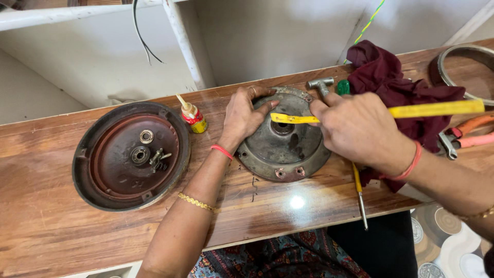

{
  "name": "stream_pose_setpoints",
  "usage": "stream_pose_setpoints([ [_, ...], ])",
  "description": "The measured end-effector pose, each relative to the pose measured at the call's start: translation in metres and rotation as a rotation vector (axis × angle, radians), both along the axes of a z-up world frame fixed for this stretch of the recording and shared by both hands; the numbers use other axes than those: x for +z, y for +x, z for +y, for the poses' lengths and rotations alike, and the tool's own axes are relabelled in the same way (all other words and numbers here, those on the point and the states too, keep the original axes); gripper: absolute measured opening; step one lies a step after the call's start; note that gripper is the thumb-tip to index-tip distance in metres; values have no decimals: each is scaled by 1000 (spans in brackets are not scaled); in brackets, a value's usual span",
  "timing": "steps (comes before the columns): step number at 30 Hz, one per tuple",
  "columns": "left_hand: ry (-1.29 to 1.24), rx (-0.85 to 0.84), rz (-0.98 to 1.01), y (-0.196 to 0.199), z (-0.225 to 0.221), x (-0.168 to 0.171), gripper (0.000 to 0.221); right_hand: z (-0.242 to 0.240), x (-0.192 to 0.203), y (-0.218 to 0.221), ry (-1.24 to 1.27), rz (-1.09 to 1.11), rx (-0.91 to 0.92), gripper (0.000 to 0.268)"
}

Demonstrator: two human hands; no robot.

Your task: The person uses a pair of scissors to scrape and clean the central bearing area of a circular motor housing. They then flip the housing over and use a hammer to tap the central shaft, followed by applying a small amount of lubricant from a tube.

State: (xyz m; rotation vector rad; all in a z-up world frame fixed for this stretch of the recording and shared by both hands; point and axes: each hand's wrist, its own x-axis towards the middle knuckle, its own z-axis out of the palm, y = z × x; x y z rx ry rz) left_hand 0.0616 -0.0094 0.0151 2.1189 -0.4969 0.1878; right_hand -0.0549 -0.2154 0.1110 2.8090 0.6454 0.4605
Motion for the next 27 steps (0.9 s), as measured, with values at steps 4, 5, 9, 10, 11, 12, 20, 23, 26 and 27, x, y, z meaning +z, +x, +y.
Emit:
stream_pose_setpoints([
  [4,-2,-12,52,0,1,-1,37,10,-4,-7,34,-3,-77,24],
  [5,-12,-22,80,0,0,0,37,11,-3,-8,36,-2,-86,22],
  [9,-27,-10,39,0,1,-2,37,18,-1,-7,2,-71,-15,23],
  [10,-33,-14,25,0,1,-2,37,21,-1,-8,-19,-81,-14,21],
  [11,-40,-18,11,0,1,-2,37,25,-1,-9,-39,-90,-12,19],
  [12,-34,-22,10,1,1,-2,38,28,-1,-11,-67,-78,-33,15],
  [20,19,-5,160,-2,1,3,39,41,19,4,-30,81,-20,8],
  [23,3,-22,-16,-2,2,5,37,21,38,17,67,308,-176,19],
  [26,-34,-49,13,-1,2,3,36,4,37,15,96,262,-316,30],
  [27,-35,-49,26,0,2,1,36,1,32,15,134,244,-275,29],
])
